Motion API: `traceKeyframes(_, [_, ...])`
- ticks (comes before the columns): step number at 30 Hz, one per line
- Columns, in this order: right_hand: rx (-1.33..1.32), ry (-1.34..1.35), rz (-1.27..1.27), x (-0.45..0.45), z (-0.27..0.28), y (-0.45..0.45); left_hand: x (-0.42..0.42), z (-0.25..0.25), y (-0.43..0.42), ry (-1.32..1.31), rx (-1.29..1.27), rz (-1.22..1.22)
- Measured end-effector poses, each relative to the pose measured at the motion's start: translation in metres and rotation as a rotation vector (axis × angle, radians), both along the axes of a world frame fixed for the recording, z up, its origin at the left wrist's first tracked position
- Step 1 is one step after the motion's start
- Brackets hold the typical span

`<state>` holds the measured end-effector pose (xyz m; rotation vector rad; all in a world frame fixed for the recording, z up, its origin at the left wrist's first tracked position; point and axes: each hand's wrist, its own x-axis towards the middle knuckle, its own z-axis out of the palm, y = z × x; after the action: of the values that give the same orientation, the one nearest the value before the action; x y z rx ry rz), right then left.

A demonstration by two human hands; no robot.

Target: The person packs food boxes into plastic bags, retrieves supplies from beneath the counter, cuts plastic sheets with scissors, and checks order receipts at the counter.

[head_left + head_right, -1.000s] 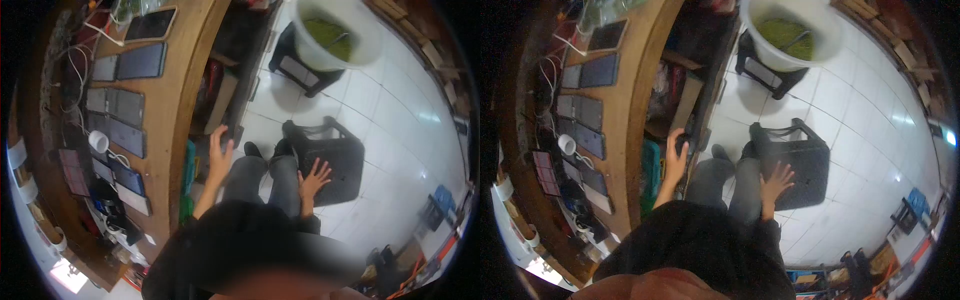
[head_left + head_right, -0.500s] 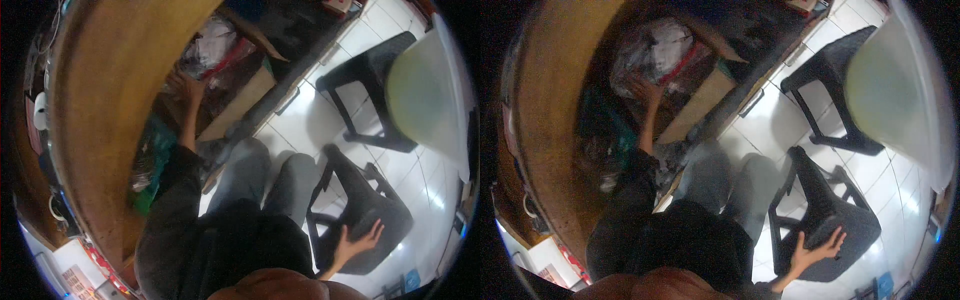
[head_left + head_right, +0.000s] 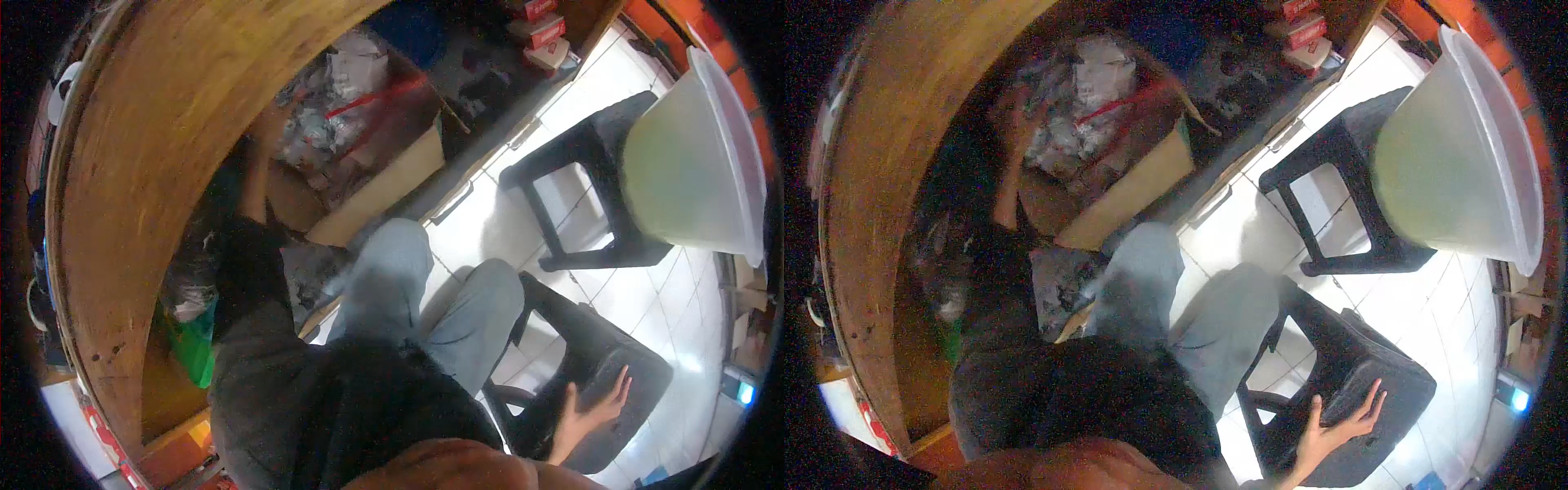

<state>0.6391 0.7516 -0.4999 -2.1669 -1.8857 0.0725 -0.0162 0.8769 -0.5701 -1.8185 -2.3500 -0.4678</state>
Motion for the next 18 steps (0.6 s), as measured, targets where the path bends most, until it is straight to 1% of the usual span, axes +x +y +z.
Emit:
traceKeyframes(1, [0.012,-0.004,-0.001,-0.001,0.000,-0.001,-0.003,0.004,-0.014,-0.133,0.016,0.018])
traceKeyframes(2, [0.024,0.004,0.005,-0.001,-0.002,-0.002,-0.002,0.003,-0.028,-0.203,0.006,0.074])
traceKeyframes(5, [0.027,-0.004,0.025,-0.001,-0.005,-0.007,0.000,-0.018,-0.065,-0.258,-0.047,0.251])
traceKeyframes(9, [0.034,-0.017,0.033,0.003,-0.010,-0.009,0.010,-0.041,-0.079,-0.268,-0.083,0.335])
traceKeyframes(13, [0.038,-0.043,0.038,0.000,-0.007,-0.009,0.017,-0.051,-0.077,-0.256,-0.092,0.364])
traceKeyframes(18, [0.040,-0.005,0.049,-0.001,-0.007,-0.009,0.024,-0.056,-0.070,-0.241,-0.100,0.374])
